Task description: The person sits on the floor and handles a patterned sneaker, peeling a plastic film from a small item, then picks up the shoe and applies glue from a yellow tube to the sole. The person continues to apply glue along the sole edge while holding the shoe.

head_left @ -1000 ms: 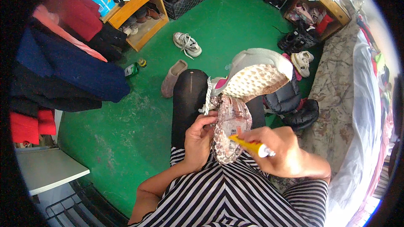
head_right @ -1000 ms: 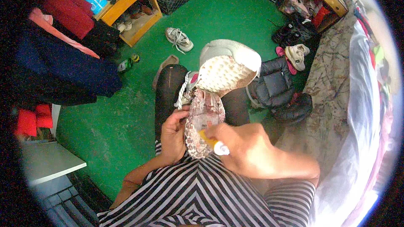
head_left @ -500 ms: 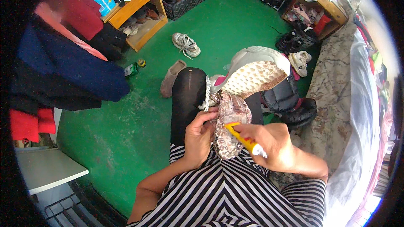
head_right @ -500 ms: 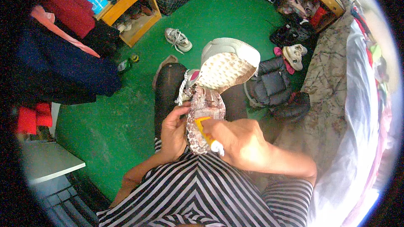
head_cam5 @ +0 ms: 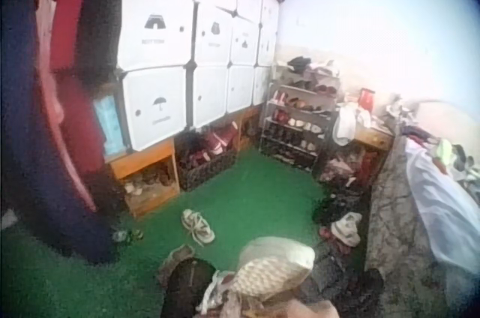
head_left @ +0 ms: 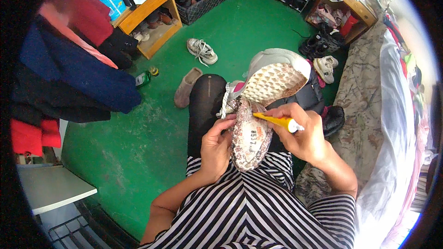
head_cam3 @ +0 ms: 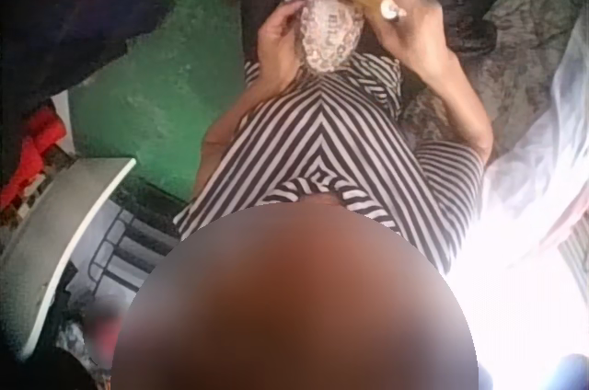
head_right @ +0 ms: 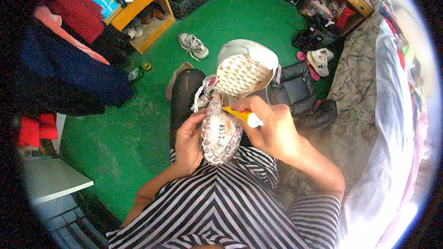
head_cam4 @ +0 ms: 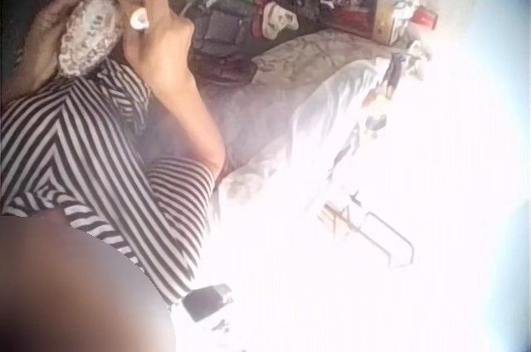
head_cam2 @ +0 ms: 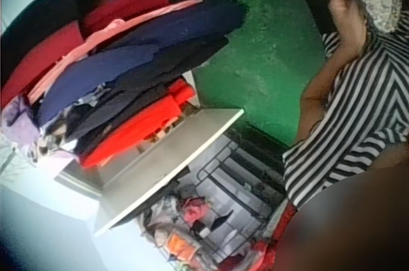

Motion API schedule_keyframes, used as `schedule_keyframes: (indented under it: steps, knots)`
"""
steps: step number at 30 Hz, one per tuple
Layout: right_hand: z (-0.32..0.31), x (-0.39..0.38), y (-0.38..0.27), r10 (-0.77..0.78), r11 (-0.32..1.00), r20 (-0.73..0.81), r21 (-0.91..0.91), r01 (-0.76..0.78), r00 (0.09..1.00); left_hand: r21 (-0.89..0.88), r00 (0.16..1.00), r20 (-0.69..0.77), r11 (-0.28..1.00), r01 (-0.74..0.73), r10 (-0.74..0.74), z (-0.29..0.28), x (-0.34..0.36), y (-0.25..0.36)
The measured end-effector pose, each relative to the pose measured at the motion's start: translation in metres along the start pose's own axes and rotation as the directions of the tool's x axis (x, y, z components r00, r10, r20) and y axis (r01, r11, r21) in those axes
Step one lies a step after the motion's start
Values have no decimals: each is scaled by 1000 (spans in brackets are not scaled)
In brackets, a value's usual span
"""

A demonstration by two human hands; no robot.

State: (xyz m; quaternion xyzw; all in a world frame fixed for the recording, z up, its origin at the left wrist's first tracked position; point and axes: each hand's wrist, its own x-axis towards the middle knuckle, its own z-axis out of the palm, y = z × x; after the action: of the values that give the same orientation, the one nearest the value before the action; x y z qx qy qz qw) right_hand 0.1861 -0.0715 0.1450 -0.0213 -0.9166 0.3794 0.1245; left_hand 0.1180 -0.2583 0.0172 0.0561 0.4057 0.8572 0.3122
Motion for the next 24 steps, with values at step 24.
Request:
schedule_keyframes:
  steps: [24]
  knots:
    - [7,-27,10,-161,979,-205,93,183,966,-149,993,-21,982,114,-119,3,-3,2]
